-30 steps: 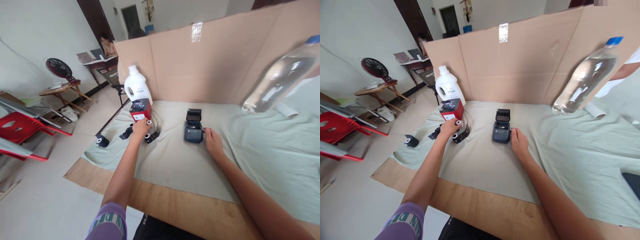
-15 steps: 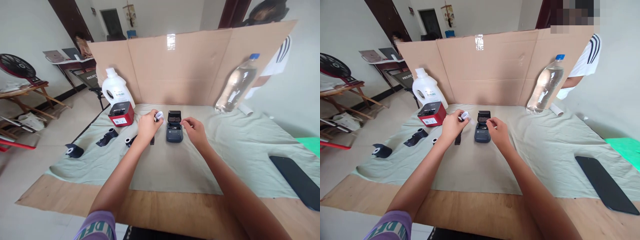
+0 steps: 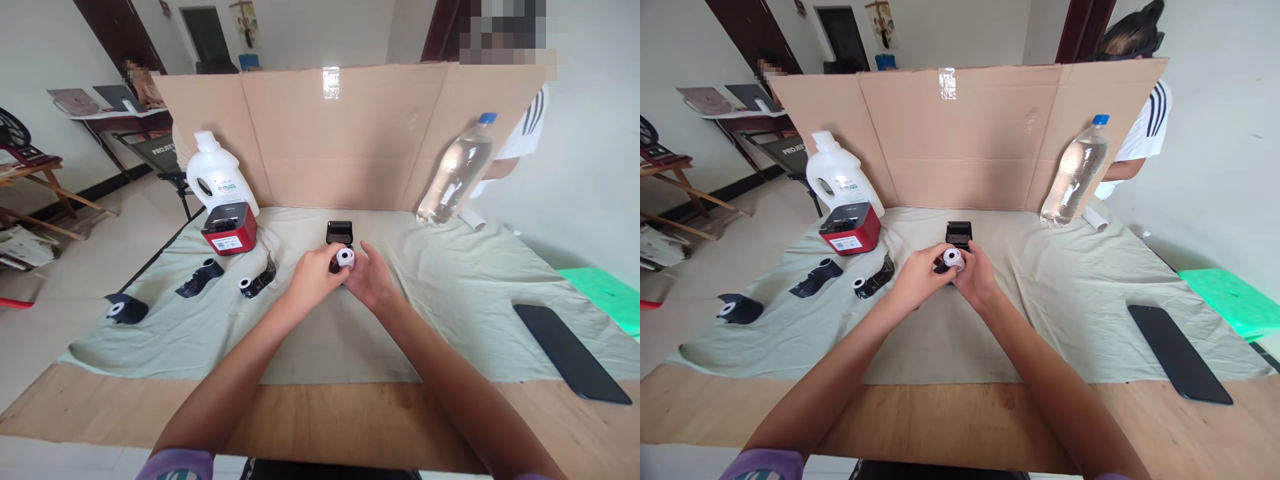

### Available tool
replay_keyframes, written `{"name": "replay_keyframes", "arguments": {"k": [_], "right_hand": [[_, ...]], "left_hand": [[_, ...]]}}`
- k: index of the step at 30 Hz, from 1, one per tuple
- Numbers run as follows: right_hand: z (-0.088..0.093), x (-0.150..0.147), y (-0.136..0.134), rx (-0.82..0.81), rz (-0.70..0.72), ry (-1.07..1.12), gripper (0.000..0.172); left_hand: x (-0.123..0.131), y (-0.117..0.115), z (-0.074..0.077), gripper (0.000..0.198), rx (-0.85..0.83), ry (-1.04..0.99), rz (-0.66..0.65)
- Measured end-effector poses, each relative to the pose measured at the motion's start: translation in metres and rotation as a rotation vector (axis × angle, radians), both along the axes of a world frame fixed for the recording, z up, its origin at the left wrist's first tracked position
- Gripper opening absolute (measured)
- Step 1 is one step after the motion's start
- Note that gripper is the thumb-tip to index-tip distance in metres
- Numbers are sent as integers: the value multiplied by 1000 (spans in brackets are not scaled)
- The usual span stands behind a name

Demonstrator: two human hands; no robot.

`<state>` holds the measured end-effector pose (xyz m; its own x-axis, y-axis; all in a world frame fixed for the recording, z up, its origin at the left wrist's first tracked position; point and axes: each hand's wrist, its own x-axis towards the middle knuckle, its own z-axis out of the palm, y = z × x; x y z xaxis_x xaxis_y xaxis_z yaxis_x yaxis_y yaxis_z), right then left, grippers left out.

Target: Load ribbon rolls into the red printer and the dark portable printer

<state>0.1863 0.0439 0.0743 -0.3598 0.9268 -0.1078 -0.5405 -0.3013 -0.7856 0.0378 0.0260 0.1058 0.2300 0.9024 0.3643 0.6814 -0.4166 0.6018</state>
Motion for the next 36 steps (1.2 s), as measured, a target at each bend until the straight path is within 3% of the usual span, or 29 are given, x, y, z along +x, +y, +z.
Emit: {"name": "replay_keyframes", "arguments": {"k": [7, 13, 17, 21, 25, 33, 36], "right_hand": [[4, 4, -2, 82, -77, -125, 29], [0, 7, 0, 158, -94, -300, 39], [-4, 12, 5, 154, -76, -295, 43], [-7, 15, 8, 159, -48, -239, 47], [-9, 16, 7, 214, 27, -217, 50], [-7, 21, 10, 295, 137, -272, 43], [3, 24, 18, 269, 82, -514, 39]], "left_hand": [[1, -3, -5, 34, 149, 277, 93], [1, -2, -7, 24, 170, 352, 129], [-4, 2, -5, 32, 86, 194, 45], [-18, 11, -5, 49, -143, -102, -96], [-27, 17, -8, 58, -309, -261, -111], [-28, 18, -13, 54, -231, -278, -100], [-23, 17, -14, 49, -112, -168, -35]]}}
